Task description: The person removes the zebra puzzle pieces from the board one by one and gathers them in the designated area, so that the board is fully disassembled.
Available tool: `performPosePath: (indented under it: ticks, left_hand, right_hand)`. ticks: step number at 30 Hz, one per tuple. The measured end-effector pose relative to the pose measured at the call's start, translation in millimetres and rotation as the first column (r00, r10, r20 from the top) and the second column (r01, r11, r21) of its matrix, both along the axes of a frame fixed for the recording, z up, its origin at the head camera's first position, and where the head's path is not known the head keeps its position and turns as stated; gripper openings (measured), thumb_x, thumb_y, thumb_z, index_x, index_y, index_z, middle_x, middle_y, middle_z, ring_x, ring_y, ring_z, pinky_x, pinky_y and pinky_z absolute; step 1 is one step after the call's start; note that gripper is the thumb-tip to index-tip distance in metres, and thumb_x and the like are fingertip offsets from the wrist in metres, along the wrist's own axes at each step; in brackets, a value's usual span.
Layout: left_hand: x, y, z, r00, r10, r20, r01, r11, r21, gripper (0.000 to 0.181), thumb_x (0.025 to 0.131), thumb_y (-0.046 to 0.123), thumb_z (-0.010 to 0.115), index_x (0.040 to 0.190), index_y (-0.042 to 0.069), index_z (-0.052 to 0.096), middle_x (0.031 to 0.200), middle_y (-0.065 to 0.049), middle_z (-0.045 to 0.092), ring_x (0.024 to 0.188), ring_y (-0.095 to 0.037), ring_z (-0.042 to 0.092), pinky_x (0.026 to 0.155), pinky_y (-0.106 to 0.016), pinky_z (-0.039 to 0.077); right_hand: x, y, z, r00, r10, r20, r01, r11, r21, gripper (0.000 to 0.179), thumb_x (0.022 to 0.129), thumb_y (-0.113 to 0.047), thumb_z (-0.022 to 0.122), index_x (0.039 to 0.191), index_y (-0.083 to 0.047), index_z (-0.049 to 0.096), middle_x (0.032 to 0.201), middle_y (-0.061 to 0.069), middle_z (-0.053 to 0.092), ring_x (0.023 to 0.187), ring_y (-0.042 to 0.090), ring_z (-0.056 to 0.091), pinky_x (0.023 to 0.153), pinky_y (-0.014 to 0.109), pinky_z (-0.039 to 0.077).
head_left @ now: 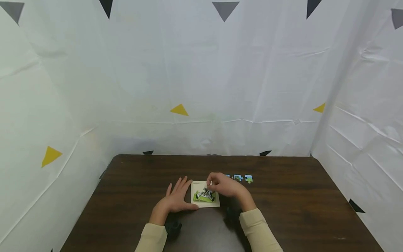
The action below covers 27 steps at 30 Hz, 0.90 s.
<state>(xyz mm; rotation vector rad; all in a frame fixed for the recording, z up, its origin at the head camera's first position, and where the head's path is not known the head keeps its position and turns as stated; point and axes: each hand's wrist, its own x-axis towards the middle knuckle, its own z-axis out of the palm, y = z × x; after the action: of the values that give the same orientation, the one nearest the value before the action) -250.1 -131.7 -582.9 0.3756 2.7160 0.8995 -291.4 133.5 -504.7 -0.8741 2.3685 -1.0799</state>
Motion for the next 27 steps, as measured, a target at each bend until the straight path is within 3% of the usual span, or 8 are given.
performPosePath:
  ticks: [6,12,19,27]
  left_hand:
    - [4.4,3.1,3.0,1.000,0.024,0.014,-0.024,1.000,0.002,0.118,0.083,0.084,0.070,0.173,0.022,0.027,0.183,-0.008,0.009,0.171,-0.035,0.001,0.131,-0.071,-0.007]
    - [0.9,8.2,-1.2,0.997,0.081,0.011,-0.081,0.997,-0.013,0.095,0.099,0.083,0.045,0.173,0.025,0.028,0.184,-0.005,0.010,0.171,-0.031,0.001,0.132,-0.068,-0.008]
    - [-3.1,10.0,-8.7,0.995,0.095,-0.016,-0.095,0.994,-0.049,0.095,0.098,0.077,0.055,0.172,0.024,0.030,0.183,-0.004,0.012,0.171,-0.031,0.003,0.132,-0.067,-0.008]
    - [-1.7,13.6,-7.0,0.995,0.103,-0.003,-0.103,0.992,-0.069,0.094,0.099,0.080,0.049,0.173,0.026,0.027,0.184,-0.003,0.008,0.171,-0.030,0.000,0.130,-0.069,-0.011]
  right_hand:
    - [-0.3,-0.8,-3.7,1.000,0.000,0.000,0.000,1.000,0.009,0.007,0.106,-0.011,0.064,0.106,-0.006,0.068,0.080,0.002,0.060,0.067,0.014,0.047,0.064,0.031,0.042]
    - [1.0,-3.4,-1.9,1.000,-0.021,-0.016,0.021,1.000,0.014,0.007,0.107,-0.011,0.062,0.105,-0.006,0.067,0.087,0.005,0.064,0.073,0.015,0.054,0.066,0.033,0.046]
    - [0.2,-5.5,-0.1,0.998,-0.038,-0.048,0.039,0.999,0.027,0.007,0.107,-0.011,0.062,0.103,-0.009,0.068,0.103,0.005,0.067,0.090,0.020,0.061,0.074,0.036,0.050]
    - [-1.7,-4.2,-4.1,0.999,-0.032,-0.027,0.032,0.999,0.018,0.006,0.109,-0.010,0.061,0.107,-0.008,0.067,0.103,0.005,0.067,0.090,0.019,0.061,0.075,0.036,0.051]
